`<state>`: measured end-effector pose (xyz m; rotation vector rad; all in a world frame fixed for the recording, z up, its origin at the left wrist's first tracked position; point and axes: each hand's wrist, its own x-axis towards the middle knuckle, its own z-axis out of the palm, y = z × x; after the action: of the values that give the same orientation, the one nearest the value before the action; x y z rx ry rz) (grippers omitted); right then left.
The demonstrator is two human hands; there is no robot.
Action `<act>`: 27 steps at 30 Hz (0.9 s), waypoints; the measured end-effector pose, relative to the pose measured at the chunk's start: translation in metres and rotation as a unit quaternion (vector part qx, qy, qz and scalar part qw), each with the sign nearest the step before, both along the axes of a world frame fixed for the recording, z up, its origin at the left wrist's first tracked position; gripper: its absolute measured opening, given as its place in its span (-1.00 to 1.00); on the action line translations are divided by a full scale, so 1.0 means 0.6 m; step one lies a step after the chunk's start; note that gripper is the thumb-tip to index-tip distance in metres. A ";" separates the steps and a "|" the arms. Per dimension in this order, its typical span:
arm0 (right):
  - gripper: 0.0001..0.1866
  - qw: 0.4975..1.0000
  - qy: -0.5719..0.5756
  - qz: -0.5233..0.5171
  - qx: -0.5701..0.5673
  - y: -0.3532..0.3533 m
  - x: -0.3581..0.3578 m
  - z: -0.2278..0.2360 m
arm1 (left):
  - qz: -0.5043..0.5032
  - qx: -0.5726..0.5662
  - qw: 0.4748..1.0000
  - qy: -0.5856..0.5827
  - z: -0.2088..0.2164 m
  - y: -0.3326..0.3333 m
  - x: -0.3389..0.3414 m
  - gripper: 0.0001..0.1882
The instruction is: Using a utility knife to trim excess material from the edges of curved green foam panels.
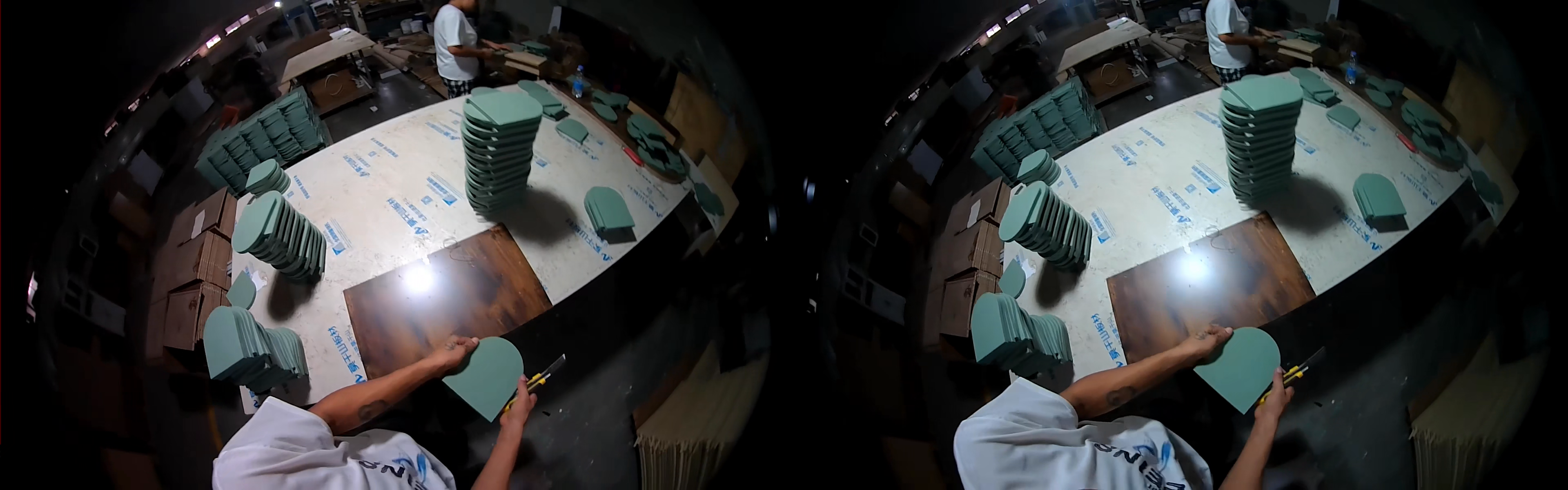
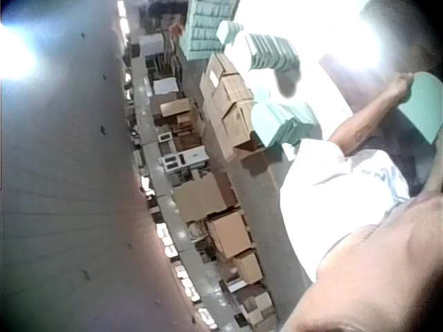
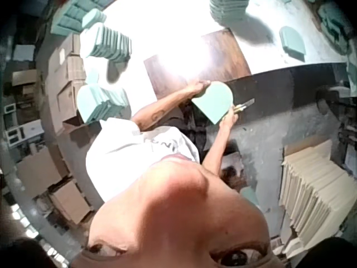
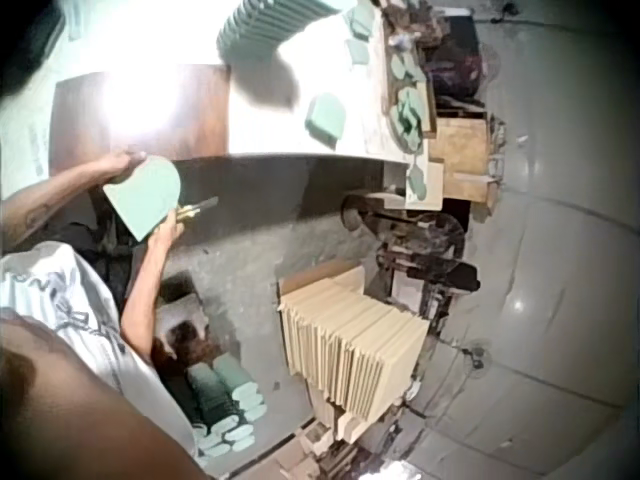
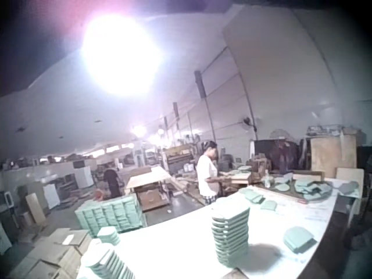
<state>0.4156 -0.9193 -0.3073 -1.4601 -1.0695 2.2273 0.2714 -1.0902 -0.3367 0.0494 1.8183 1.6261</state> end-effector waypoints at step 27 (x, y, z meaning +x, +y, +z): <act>-0.55 0.981 0.171 0.044 0.085 -0.031 -0.020 -0.149 | -0.293 -0.208 0.678 0.641 -0.074 0.061 -0.172 -0.47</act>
<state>0.4035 -0.9381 -0.3965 -0.9347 -1.1896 2.2720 0.1680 -1.0535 -0.3811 1.7538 2.6207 0.5310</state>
